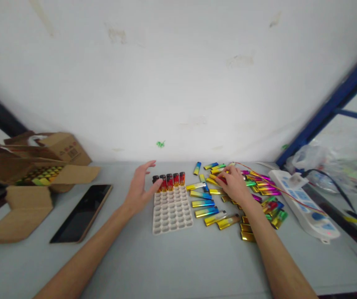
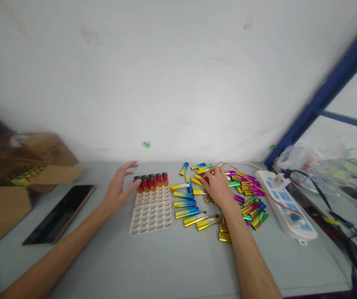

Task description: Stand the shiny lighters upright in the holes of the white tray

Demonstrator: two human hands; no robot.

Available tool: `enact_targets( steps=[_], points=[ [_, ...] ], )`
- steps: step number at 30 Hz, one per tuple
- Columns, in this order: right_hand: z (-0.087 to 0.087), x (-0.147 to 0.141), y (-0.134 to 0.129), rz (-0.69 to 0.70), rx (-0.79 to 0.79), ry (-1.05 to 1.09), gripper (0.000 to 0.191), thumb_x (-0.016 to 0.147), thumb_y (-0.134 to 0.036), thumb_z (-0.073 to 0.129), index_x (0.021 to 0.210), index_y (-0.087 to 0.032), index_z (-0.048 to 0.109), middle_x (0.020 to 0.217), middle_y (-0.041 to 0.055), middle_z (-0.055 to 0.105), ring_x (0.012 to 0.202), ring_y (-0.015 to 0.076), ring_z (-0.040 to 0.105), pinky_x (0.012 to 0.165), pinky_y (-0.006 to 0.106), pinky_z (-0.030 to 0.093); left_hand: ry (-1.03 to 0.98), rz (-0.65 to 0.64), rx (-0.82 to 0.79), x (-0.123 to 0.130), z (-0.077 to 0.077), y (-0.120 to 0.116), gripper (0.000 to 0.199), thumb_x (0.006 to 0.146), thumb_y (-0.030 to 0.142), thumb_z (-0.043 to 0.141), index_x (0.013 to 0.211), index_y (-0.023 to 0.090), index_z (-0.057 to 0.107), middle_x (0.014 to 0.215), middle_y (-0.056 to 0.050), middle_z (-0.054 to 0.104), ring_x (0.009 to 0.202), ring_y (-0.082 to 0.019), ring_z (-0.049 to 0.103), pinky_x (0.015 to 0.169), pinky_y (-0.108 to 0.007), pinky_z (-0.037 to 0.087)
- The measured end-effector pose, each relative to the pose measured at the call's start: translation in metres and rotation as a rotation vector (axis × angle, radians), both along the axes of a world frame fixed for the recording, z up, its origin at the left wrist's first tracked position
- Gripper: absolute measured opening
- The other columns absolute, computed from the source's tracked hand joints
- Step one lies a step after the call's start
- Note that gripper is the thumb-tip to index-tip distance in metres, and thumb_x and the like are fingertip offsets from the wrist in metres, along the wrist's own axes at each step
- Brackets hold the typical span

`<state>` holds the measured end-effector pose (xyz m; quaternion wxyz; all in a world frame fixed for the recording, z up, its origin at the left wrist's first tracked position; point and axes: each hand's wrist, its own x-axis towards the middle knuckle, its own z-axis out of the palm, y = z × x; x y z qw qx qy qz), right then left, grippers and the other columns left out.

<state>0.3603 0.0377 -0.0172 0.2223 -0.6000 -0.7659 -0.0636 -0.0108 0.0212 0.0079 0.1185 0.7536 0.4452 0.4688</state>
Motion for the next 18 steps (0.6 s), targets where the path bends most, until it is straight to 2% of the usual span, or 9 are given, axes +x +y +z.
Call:
enact_targets(
  steps=[2,3,4,6,8,10,12,16,18],
  points=[
    [0.008,-0.006,-0.004,0.028,0.085,0.087,0.035,0.105,-0.041,0.05,0.102,-0.016,0.075,0.115,0.0187,0.066,0.112,0.0333,0.059,0.1,0.049,0.046,-0.011,0.072,0.202,0.005,0.006,-0.009,0.043,0.101,0.037,0.053,0.14,0.019,0.052,0.136,-0.015,0.06,0.125,-0.028,0.058,0.104,-0.047,0.052],
    [0.014,-0.01,-0.007,0.045,0.103,0.157,0.038,0.107,-0.042,0.046,0.106,-0.016,0.073,0.111,0.0176,0.068,0.107,0.0315,0.062,0.096,0.046,0.048,0.001,0.11,0.281,0.008,0.009,-0.014,0.038,0.1,0.034,0.056,0.135,0.019,0.055,0.13,-0.015,0.062,0.12,-0.027,0.059,0.102,-0.046,0.052],
    [0.02,-0.015,-0.011,0.07,0.099,0.236,0.039,0.108,-0.044,0.043,0.11,-0.016,0.07,0.106,0.0154,0.07,0.1,0.029,0.065,0.092,0.043,0.05,0.017,0.141,0.344,0.012,0.012,-0.02,0.033,0.098,0.03,0.059,0.128,0.018,0.059,0.122,-0.013,0.064,0.114,-0.026,0.061,0.099,-0.044,0.052],
    [0.03,-0.028,-0.019,0.145,0.007,0.38,0.039,0.109,-0.046,0.041,0.116,-0.018,0.067,0.092,0.0085,0.074,0.082,0.0235,0.068,0.08,0.035,0.052,0.033,0.096,0.369,0.023,0.015,-0.029,0.014,0.097,0.022,0.06,0.111,0.02,0.064,0.105,-0.008,0.066,0.102,-0.022,0.062,0.093,-0.038,0.053],
    [0.037,-0.045,-0.029,0.26,-0.057,0.443,0.037,0.109,-0.047,0.045,0.113,-0.02,0.069,0.095,0.0069,0.077,0.083,0.0222,0.07,0.079,0.033,0.052,0.019,-0.008,0.268,0.035,0.014,-0.036,0.011,0.097,0.02,0.061,0.108,0.02,0.065,0.098,-0.005,0.068,0.092,-0.018,0.063,0.085,-0.033,0.054],
    [0.039,-0.065,-0.037,0.374,-0.103,0.494,0.036,0.109,-0.044,0.046,0.107,-0.021,0.072,0.103,0.0073,0.078,0.093,0.0225,0.071,0.086,0.033,0.052,-0.022,-0.085,0.082,0.045,0.011,-0.04,0.025,0.097,0.024,0.064,0.122,0.02,0.062,0.102,-0.005,0.07,0.09,-0.017,0.065,0.08,-0.03,0.054],
    [0.039,-0.083,-0.045,0.444,-0.168,0.56,0.036,0.11,-0.042,0.043,0.109,-0.021,0.073,0.111,0.0069,0.078,0.101,0.0222,0.071,0.092,0.033,0.051,-0.058,-0.155,-0.106,0.051,0.007,-0.041,0.036,0.097,0.03,0.066,0.131,0.021,0.06,0.109,-0.006,0.072,0.091,-0.017,0.067,0.078,-0.029,0.055],
    [0.037,-0.1,-0.054,0.498,-0.291,0.673,0.036,0.111,-0.041,0.038,0.122,-0.025,0.068,0.123,0.0064,0.073,0.114,0.0217,0.067,0.1,0.036,0.049,-0.099,-0.201,-0.327,0.051,0.005,-0.039,0.029,0.094,0.039,0.071,0.116,0.02,0.069,0.105,-0.004,0.076,0.087,-0.017,0.068,0.079,-0.029,0.054],
    [0.035,-0.102,-0.055,0.476,-0.321,0.735,0.032,0.11,-0.043,0.043,0.126,-0.025,0.063,0.113,0.0056,0.073,0.104,0.0207,0.068,0.092,0.034,0.051,-0.149,-0.25,-0.435,0.05,0.007,-0.038,0.026,0.095,0.04,0.07,0.11,0.019,0.071,0.1,-0.004,0.076,0.084,-0.017,0.068,0.079,-0.029,0.054]
  ],
)
